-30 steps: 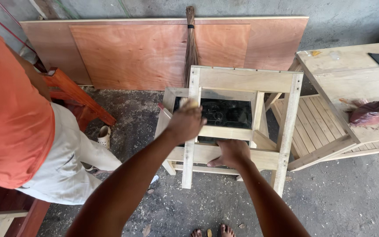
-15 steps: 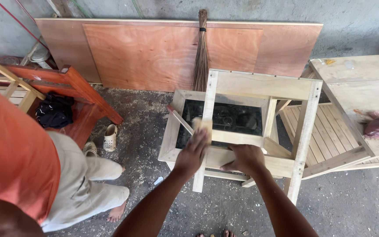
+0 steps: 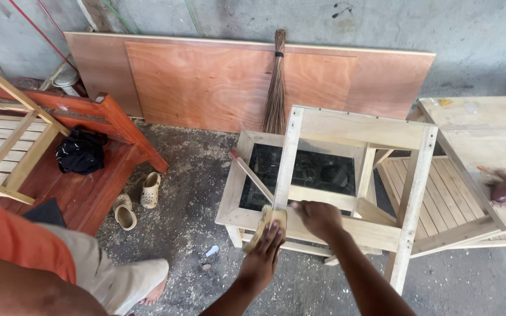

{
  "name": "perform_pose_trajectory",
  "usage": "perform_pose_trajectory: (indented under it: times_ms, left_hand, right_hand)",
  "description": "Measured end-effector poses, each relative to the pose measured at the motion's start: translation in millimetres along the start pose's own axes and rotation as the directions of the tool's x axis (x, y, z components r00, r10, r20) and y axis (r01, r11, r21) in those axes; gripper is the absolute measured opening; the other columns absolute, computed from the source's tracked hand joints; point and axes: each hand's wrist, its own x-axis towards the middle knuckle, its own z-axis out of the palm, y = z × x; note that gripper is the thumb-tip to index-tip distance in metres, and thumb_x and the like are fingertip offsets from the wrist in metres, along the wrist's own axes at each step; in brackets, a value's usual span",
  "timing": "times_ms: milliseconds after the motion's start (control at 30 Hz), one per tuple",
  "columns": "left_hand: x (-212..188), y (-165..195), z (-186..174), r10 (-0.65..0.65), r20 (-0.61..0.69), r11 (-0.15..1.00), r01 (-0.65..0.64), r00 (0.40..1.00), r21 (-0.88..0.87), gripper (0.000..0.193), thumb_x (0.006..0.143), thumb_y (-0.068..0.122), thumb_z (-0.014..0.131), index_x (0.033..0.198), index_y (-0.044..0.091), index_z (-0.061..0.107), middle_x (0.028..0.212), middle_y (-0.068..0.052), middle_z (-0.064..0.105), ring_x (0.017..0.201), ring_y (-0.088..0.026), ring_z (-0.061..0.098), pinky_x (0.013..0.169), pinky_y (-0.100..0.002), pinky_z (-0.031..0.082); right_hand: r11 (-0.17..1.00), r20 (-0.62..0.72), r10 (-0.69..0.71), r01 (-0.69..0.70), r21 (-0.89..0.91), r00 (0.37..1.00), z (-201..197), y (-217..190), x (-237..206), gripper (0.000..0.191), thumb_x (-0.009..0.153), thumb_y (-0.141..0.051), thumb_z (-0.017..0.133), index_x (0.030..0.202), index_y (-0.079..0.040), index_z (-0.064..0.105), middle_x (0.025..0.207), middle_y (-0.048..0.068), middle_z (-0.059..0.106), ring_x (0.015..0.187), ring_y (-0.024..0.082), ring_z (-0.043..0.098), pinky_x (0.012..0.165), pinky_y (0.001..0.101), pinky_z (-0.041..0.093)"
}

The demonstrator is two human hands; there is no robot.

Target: The person sands the frame of a small wooden stool using a sanding block. They work on the top edges and legs, then lift and reposition the stool to continue sanding other sides.

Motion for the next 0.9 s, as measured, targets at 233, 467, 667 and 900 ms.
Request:
perform_pose_trajectory:
  times_ms: [233, 467, 667, 900]
  left_hand:
    - [64, -22, -3, 0.017, 0.029, 0.989, -0.021, 0.999, 0.144, 0.063, 0.104, -0.001, 0.047, 0.162, 0.015, 0.028, 0.171, -0.010, 0.018, 0.154, -0.031, 0.036, 0.074, -0.020, 0.063]
    - [299, -69, 1, 0.039, -0.178, 0.995, -0.022, 0.983, 0.096, 0.057, 0.107, 0.029, 0.044, 0.161, 0.017, 0.029, 0.172, -0.001, 0.022, 0.145, -0.024, 0.048, 0.087, -0.029, 0.061]
    - [183, -31, -24, 0.202, -0.128, 0.975, -0.186, 0.971, 0.123, 0.059, 0.101, 0.002, 0.044, 0.159, 0.005, 0.038, 0.171, -0.013, 0.023, 0.154, -0.038, 0.038, 0.108, -0.036, 0.051]
    - [226, -34, -37, 0.156, -0.012, 0.933, -0.143, 0.988, 0.329, 0.051, 0.105, 0.021, 0.044, 0.154, 0.008, 0.038, 0.165, -0.010, 0.024, 0.154, -0.032, 0.023, 0.126, -0.055, 0.025]
  right_hand:
    - [0.978, -0.385, -0.152, 0.195, 0.076, 0.910, 18, -6, -3, 0.059, 0.103, -0.053, 0.024, 0.113, -0.018, 0.071, 0.087, 0.010, 0.076, 0.083, 0.032, 0.071, 0.071, 0.0492, 0.055]
    - [0.999, -0.360, 0.001, 0.014, 0.039, 0.933, 11, -13, -18, 0.047, 0.105, -0.043, 0.033, 0.100, -0.017, 0.073, 0.083, 0.010, 0.074, 0.082, 0.031, 0.071, 0.076, 0.0481, 0.054]
    - [0.991, -0.396, 0.118, -0.085, 0.100, 0.910, 22, -16, -32, 0.050, 0.106, -0.042, 0.036, 0.082, -0.015, 0.071, 0.076, 0.010, 0.073, 0.074, 0.030, 0.071, 0.075, 0.0456, 0.056]
    - [0.991, -0.470, 0.127, -0.096, 0.089, 0.874, 35, -15, -30, 0.048, 0.103, -0.040, 0.040, 0.078, -0.015, 0.072, 0.074, 0.010, 0.073, 0.071, 0.031, 0.071, 0.074, 0.0470, 0.055]
